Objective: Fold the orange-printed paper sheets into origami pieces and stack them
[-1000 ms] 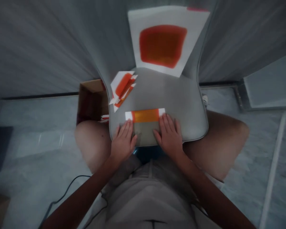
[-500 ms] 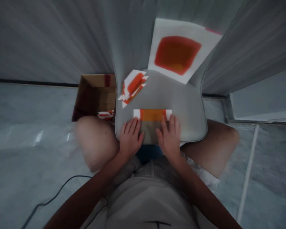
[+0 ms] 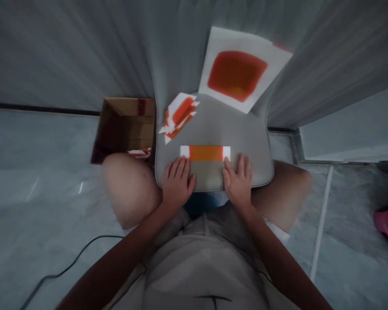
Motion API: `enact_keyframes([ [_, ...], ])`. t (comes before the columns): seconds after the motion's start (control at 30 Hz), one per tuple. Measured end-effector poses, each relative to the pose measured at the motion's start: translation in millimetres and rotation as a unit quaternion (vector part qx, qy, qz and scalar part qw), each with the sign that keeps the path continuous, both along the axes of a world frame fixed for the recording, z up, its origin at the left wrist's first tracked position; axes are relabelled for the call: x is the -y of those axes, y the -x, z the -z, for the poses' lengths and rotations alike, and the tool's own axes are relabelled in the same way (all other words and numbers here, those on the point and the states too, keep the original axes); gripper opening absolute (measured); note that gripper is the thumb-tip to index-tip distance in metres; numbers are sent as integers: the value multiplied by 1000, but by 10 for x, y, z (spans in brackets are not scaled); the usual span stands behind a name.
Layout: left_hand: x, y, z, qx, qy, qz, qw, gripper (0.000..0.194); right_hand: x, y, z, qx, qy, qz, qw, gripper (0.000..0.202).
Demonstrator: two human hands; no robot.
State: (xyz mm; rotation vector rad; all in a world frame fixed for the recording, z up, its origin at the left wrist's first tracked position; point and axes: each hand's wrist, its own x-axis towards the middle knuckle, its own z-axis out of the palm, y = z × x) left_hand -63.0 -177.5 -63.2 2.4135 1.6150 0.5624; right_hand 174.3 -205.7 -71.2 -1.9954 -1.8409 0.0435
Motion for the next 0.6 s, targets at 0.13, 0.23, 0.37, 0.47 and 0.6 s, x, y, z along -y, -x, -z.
enact_keyframes([
  [0.13, -10, 4, 34, -7, -30, 3, 1000, 63, -7, 61, 66, -4, -6, 0, 1000, 50],
  [0.23, -27, -8, 61, -3, -57, -5, 998, 63, -20, 69, 65, -8, -7, 3, 1000, 48],
  [0.37, -44, -27, 74, 14, -62, -14, 998, 63, -158, -83, -12, -49, -26, -12, 998, 47],
  [0.47, -42, -22, 72, 23, -56, -25, 998, 63, -480, -212, -97, -73, -9, -63, 995, 50],
  [0.6, -29, 31, 45, 31, -47, -30, 998, 64, -942, -295, -168, -71, 43, -173, 981, 53],
])
